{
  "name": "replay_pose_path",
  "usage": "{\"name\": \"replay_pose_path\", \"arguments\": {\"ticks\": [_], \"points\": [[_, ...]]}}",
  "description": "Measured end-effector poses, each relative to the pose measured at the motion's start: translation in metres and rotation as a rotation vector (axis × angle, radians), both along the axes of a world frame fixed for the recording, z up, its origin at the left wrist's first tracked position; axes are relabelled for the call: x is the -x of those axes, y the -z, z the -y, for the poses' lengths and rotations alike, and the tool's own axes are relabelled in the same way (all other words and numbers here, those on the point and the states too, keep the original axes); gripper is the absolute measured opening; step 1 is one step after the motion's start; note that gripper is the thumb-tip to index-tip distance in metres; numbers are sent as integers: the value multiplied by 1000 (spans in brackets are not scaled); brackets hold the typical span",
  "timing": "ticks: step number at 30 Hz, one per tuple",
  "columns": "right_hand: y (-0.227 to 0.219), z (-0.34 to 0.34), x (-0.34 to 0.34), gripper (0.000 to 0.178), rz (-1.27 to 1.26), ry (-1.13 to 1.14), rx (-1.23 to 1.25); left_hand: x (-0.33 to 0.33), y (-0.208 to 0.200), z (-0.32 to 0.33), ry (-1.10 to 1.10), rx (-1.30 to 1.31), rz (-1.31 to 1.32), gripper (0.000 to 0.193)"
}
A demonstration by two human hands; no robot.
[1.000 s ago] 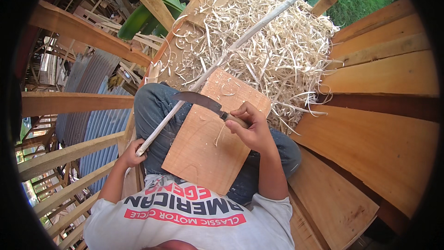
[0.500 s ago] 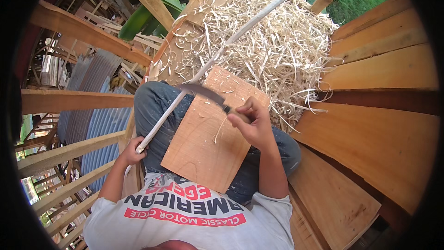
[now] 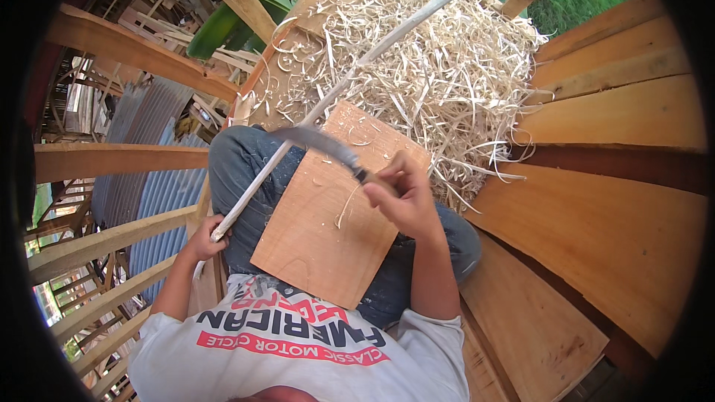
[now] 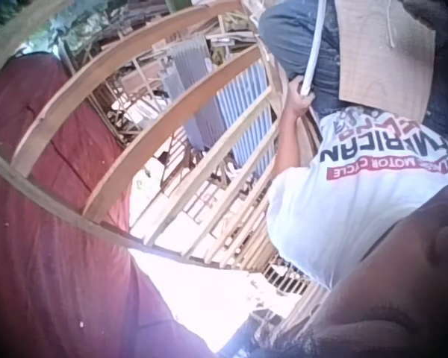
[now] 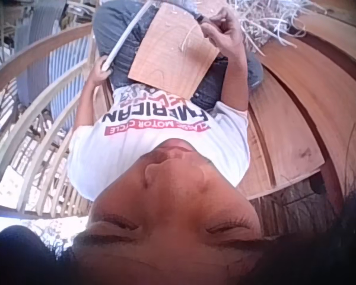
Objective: The person sits on a wooden platform and uses a curved knife to shave thin strips from a long wooden stick held against a small board on their lap. Wood shavings accumulate on the board and surrounding area.
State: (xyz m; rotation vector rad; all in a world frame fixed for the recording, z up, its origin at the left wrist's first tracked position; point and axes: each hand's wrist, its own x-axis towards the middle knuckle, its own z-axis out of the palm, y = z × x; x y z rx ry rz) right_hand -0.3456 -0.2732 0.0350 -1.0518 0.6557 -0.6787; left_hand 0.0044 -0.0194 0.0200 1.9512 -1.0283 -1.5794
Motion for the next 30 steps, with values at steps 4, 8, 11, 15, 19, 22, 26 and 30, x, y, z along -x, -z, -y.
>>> {"name": "replay_pose_path", "arguments": {"ticks": [4,8,11,15,19,22,26,30], "points": [[0,-1,-19,25,-13,298,-74,1,-4,2,-21,10,9,26],[2,4,-16,20,-8,181,-34,3,-2,1,-46,-5,3,25],[10,-1,-23,22,-28,120,190,0,-6,4,-8,5,19,24],[3,7,-11,25,5,317,-46,5,-6,6,-40,33,16,23],[16,4,-19,20,-39,193,252,2,-7,4,-23,-27,9,25],[8,2,-17,21,51,444,15,2,-6,5,-16,-8,4,25],[10,-1,-20,20,-96,278,184,0,-4,3,-8,-23,7,27],[1,2,-21,16,-31,362,-23,-3,-1,2,-16,-37,-4,28]]}}
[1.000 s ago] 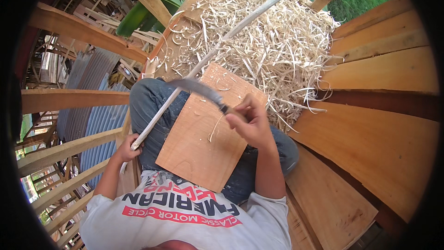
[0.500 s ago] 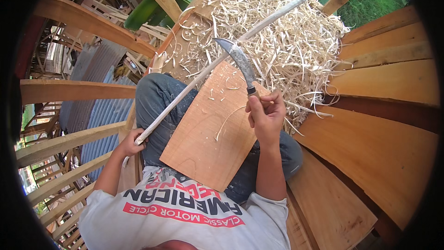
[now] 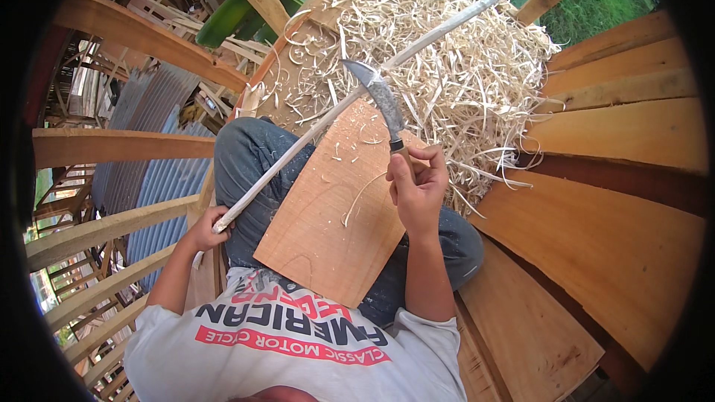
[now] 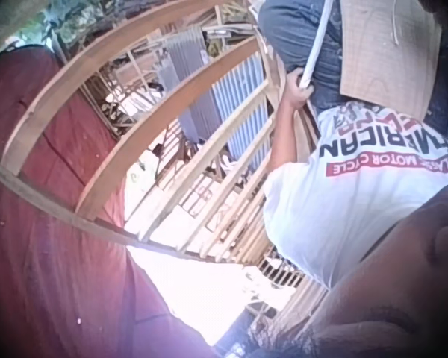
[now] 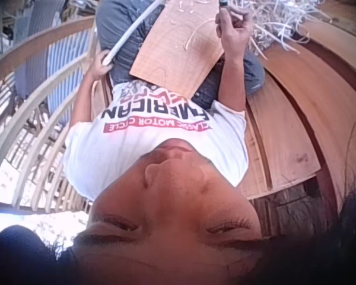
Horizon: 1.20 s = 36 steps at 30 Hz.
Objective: The person sits on a wooden platform and uses a curved knife to shave thin strips from a long wooden stick held against a small board on their lap. Wood shavings accumulate on the board and surrounding area.
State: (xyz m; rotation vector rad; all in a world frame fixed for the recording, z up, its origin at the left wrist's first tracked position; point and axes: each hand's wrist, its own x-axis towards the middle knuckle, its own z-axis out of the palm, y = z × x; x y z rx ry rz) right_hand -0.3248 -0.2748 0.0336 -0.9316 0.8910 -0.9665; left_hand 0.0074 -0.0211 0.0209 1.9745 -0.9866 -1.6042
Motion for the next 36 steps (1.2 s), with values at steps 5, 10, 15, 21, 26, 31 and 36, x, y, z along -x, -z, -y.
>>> {"name": "replay_pose_path", "arguments": {"ticks": [5,10,15,21,26,31,36], "points": [[1,8,9,15,8,75,92,1,-2,3,-3,-1,-7,27],[4,-3,-1,15,-16,-9,105,-1,1,-1,23,32,23,24],[-2,2,8,18,14,-321,16,3,-4,3,1,18,31,21],[-1,20,27,23,135,91,34,5,-7,6,18,72,15,26],[-3,-2,7,24,-23,-369,-65,1,-8,3,46,26,35,25],[9,9,18,28,-46,-111,-23,8,-6,1,-25,33,31,25],[16,11,25,26,-2,-121,142,20,-3,-3,-1,140,182,24]]}}
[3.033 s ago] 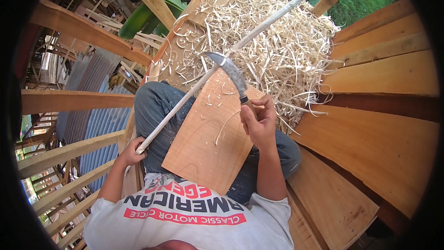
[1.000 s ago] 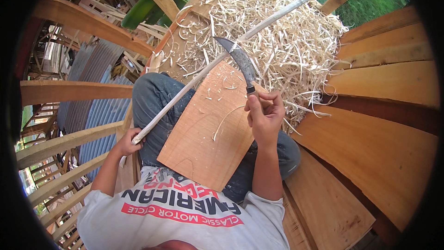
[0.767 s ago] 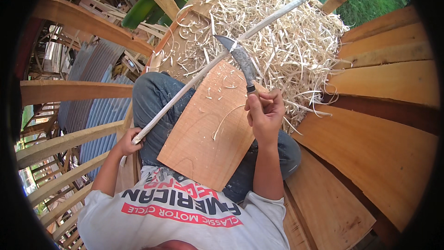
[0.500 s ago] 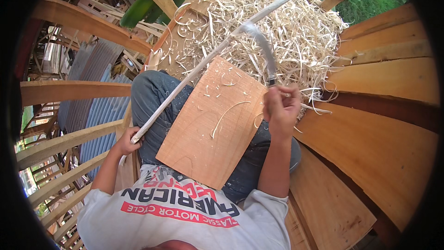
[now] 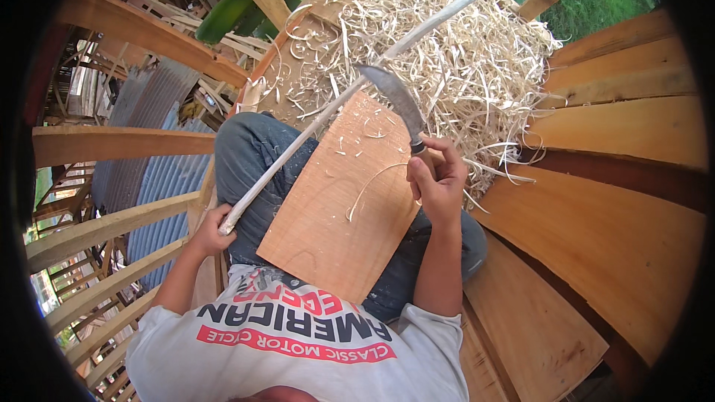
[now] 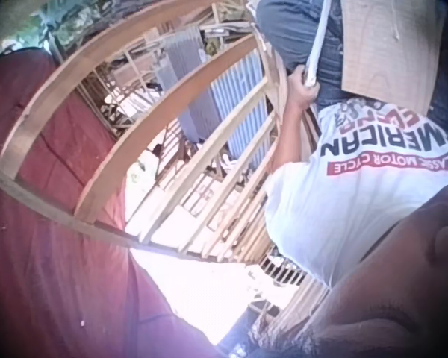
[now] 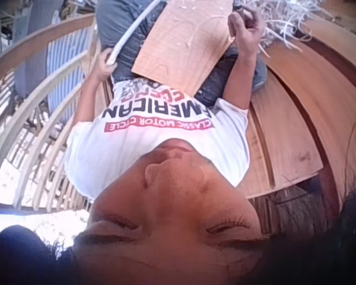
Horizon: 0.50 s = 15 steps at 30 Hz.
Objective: The person sits on a wooden platform and uses a curved knife to shave thin strips from a long wooden stick held against a small board on their lap. Wood shavings accumulate on the board and surrounding area.
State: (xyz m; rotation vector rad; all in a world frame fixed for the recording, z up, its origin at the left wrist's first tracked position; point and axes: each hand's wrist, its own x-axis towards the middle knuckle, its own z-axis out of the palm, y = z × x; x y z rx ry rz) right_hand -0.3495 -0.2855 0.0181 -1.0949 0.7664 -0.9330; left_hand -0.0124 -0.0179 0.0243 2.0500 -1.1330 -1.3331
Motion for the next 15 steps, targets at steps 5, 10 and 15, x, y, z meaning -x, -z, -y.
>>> {"name": "replay_pose_path", "arguments": {"ticks": [5,10,15], "points": [[1,-20,-28,24,-527,-127,378,13,-2,3,11,63,197,27],[-14,-36,-43,21,-788,-78,572,27,-10,6,-52,77,287,29],[-14,-44,-59,20,-853,-104,642,27,-8,6,-19,77,322,28]]}}
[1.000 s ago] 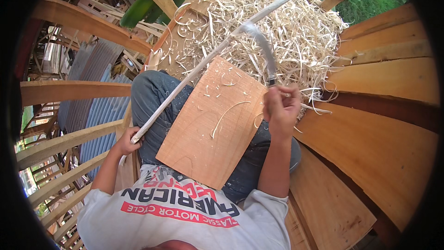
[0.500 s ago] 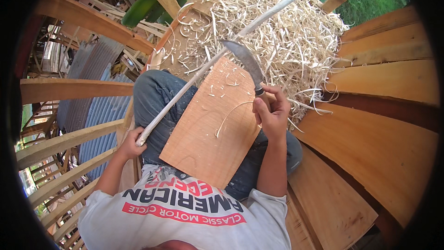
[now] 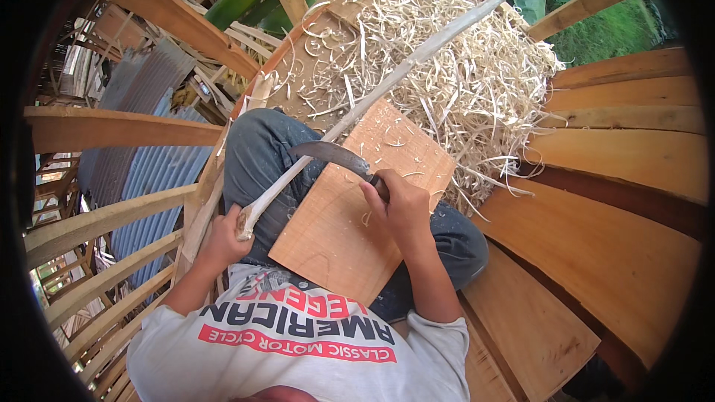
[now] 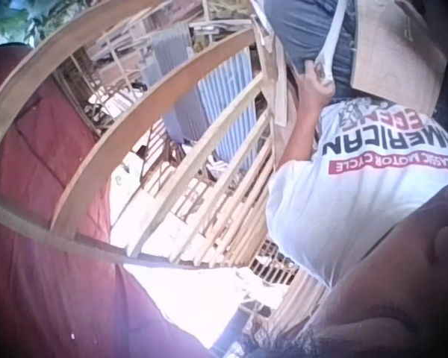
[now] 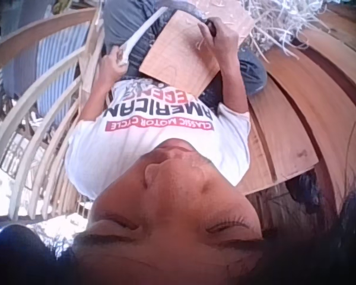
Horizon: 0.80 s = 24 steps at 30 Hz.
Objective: The person sits on a wooden platform and uses a curved knife to shave thin strips from a long wooden stick held against a small board on their lap. Wood shavings accumulate on the board and surrounding area.
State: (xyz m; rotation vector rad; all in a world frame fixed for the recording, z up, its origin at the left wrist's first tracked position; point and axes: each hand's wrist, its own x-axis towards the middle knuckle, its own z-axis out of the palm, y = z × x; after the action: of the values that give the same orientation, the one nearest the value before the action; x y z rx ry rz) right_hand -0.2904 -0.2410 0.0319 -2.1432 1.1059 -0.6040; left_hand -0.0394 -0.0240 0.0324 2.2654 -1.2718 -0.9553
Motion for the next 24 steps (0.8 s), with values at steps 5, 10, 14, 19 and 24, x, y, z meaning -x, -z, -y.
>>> {"name": "replay_pose_path", "arguments": {"ticks": [5,10,14,19,24], "points": [[-7,14,-9,22,-116,184,100,-4,6,-4,11,39,-9,29],[13,51,9,33,-115,455,143,-10,9,-4,39,66,-45,31],[3,54,18,33,27,473,155,-11,16,-10,6,70,-89,30],[-6,-18,-7,29,-144,88,18,-18,10,-5,-44,15,-249,28],[-8,-41,-33,31,-182,-26,-49,-29,9,-5,-12,-29,-350,25]]}}
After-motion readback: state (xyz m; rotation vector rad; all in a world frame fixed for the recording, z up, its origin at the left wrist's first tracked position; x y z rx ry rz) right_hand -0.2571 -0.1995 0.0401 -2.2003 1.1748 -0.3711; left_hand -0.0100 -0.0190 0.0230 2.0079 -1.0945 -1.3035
